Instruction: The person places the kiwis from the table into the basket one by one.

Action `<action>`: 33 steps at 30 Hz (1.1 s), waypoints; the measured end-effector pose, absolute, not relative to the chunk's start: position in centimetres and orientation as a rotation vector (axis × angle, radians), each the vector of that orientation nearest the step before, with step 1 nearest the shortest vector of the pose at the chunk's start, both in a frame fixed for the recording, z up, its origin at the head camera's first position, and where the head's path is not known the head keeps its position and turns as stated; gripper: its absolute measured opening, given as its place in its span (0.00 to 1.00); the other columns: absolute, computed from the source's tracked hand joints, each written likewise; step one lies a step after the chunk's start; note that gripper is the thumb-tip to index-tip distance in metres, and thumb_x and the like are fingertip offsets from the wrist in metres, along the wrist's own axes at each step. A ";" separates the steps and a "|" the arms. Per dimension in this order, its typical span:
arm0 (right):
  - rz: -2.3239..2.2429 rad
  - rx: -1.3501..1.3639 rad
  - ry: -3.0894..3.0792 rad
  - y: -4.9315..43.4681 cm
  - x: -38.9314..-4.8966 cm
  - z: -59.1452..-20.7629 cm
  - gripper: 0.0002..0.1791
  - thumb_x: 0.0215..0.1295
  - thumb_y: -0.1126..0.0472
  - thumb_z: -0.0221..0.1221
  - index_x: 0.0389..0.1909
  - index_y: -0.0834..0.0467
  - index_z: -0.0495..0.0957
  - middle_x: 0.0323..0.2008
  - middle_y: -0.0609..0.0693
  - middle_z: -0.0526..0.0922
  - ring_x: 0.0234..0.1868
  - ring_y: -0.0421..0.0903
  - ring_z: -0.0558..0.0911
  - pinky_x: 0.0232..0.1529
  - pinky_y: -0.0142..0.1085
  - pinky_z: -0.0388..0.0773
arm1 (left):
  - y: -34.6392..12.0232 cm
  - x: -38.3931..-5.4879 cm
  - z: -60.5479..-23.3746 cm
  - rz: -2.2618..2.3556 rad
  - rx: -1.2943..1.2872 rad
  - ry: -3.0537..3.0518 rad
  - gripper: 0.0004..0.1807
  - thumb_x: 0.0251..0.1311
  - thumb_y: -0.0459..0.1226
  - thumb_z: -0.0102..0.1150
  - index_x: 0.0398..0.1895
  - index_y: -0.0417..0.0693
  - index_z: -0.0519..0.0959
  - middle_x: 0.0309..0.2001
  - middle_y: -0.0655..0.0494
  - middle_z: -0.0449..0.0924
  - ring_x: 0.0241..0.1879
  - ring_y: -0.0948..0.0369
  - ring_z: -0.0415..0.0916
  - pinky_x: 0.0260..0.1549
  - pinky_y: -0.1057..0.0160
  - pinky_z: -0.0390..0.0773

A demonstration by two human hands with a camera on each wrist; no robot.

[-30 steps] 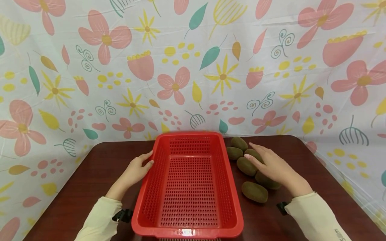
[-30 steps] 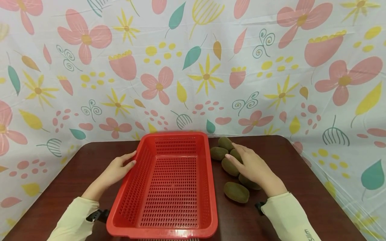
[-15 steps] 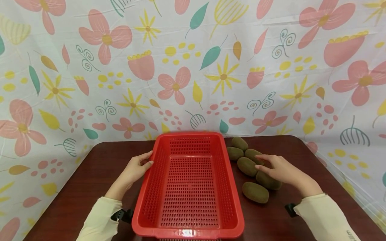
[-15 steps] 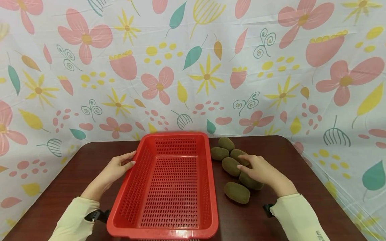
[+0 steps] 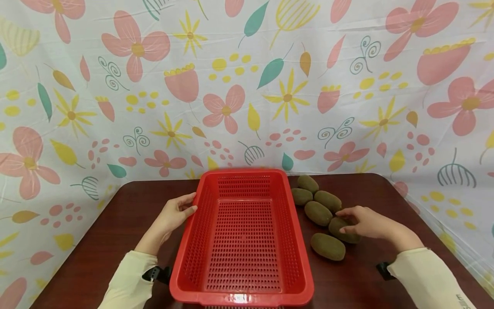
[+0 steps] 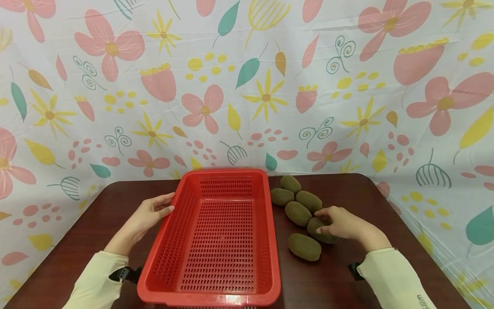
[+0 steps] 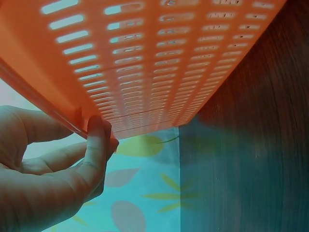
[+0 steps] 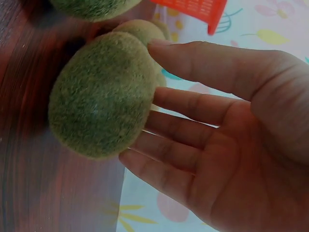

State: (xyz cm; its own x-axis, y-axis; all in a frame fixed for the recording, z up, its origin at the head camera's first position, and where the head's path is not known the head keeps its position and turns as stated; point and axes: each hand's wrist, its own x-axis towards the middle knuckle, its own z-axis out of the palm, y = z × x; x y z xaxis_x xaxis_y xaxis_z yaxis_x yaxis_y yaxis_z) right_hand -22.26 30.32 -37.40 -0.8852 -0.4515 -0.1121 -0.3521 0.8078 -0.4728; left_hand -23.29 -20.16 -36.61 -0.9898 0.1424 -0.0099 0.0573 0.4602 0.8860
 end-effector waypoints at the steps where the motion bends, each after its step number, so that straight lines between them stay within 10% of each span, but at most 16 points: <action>1: -0.658 -0.610 2.768 30.4 -22.3 -37.4 0.30 0.58 0.57 0.67 0.56 0.72 0.74 0.49 0.63 0.79 0.34 0.45 0.75 0.33 0.38 0.72 | -20.2 -23.3 -36.6 1.586 0.175 2.608 0.28 0.68 0.31 0.53 0.70 0.37 0.62 0.64 0.35 0.67 0.44 0.54 0.74 0.39 0.62 0.77; 18: -0.602 -0.674 2.779 30.6 -23.0 -37.8 0.29 0.50 0.60 0.72 0.51 0.69 0.79 0.48 0.64 0.80 0.48 0.57 0.78 0.41 0.47 0.78 | -20.6 -23.7 -36.5 1.677 0.106 2.487 0.27 0.67 0.33 0.54 0.67 0.33 0.65 0.56 0.37 0.72 0.48 0.53 0.77 0.54 0.50 0.74; 25: -0.601 -0.709 2.770 30.4 -22.9 -37.4 0.27 0.49 0.60 0.73 0.50 0.69 0.79 0.48 0.63 0.81 0.51 0.62 0.78 0.43 0.50 0.79 | -21.2 -24.2 -36.1 1.685 0.124 2.394 0.26 0.67 0.31 0.54 0.66 0.30 0.66 0.53 0.37 0.74 0.39 0.58 0.79 0.42 0.58 0.81; 33: -0.643 -0.719 2.747 30.6 -23.0 -36.6 0.28 0.49 0.59 0.73 0.50 0.68 0.79 0.38 0.53 0.81 0.29 0.44 0.74 0.32 0.35 0.73 | -21.3 -24.3 -35.8 1.683 0.126 2.351 0.27 0.67 0.31 0.53 0.66 0.27 0.63 0.46 0.40 0.77 0.34 0.58 0.80 0.37 0.58 0.83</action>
State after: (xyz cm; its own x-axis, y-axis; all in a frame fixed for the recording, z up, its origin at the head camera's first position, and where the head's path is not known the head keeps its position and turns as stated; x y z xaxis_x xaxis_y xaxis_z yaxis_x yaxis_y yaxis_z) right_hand -22.98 30.57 -36.56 -0.8531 -0.5104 -0.1080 -0.4095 0.7834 -0.4675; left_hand -24.26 -21.32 -35.79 -0.9658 0.2120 -0.1490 -0.0728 0.3300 0.9412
